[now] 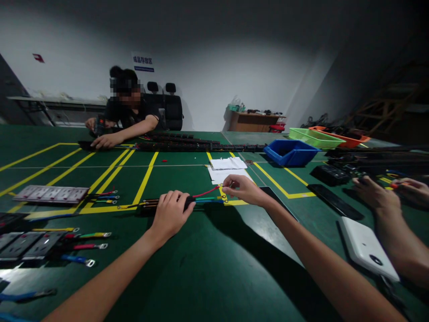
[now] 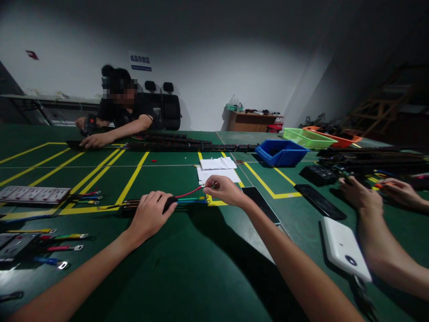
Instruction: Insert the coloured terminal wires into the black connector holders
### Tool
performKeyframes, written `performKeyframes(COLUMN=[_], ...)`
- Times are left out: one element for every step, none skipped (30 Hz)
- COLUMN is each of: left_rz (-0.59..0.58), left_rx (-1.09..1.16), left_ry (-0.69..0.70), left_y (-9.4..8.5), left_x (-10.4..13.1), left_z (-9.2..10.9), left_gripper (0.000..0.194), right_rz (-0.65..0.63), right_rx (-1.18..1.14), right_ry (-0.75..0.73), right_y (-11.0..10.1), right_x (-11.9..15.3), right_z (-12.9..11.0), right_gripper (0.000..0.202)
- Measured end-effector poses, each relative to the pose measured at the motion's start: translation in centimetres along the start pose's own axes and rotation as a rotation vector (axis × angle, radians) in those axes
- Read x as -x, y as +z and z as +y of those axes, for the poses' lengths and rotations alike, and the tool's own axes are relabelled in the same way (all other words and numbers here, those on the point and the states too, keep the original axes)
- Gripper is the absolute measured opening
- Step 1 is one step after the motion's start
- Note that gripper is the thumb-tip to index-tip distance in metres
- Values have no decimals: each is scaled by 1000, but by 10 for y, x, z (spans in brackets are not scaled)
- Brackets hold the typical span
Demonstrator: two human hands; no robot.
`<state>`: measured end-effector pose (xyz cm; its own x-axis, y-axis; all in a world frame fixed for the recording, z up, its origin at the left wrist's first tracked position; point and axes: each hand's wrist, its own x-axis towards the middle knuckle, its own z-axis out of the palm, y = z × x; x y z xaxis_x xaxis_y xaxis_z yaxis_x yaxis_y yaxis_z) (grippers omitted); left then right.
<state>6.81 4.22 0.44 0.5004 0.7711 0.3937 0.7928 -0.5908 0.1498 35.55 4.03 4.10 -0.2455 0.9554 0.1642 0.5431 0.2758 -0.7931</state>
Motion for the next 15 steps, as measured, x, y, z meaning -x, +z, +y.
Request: performKeyframes(left_rz=[1,1,2,4,6,7,8,9,10,11,11,12,16,21,25], left_rx=[4,8,9,8,5,2,1,4,8,14,19,23,24,24,24], left_ry=[0,1,1,1,0,0,1,3,6,7,7,5,1,-2,-3], left_y=[0,0,0,0,0,0,1,1,1,1,2,2,2,3,3], left_x=[0,0,0,0,0,0,0,1,1,1,1,2,2,2,2], left_z=[0,0,0,0,0,0,0,0,0,0,0,-1,-1,-1,-1], left_gripper=[44,44,44,44,44,44,44,44,44,44,44,44,44,44,44], right_rz=[-29,-55,-67,-64,-45,-15,13,30,28,2,-20,-29,-26,-11,10], right_rx=[-58,-105,-128,-120,-86,-32,32,74,84,76,54,15,-47,-130,-225], right_ry=[26,56,86,111,124,128,124,113,108,117,129,146,165,183,200], right_y=[0,0,0,0,0,0,1,3,4,6,8,9,9,10,9], right_x=[0,1,1,1,0,0,-1,-2,-2,-3,-3,-3,-3,-2,-2], right_z=[-2,-3,-3,-2,1,3,7,10,12,14,15,15,14,12,10], right_gripper=[37,37,37,37,35,34,31,29,28,26,26,26,26,28,31])
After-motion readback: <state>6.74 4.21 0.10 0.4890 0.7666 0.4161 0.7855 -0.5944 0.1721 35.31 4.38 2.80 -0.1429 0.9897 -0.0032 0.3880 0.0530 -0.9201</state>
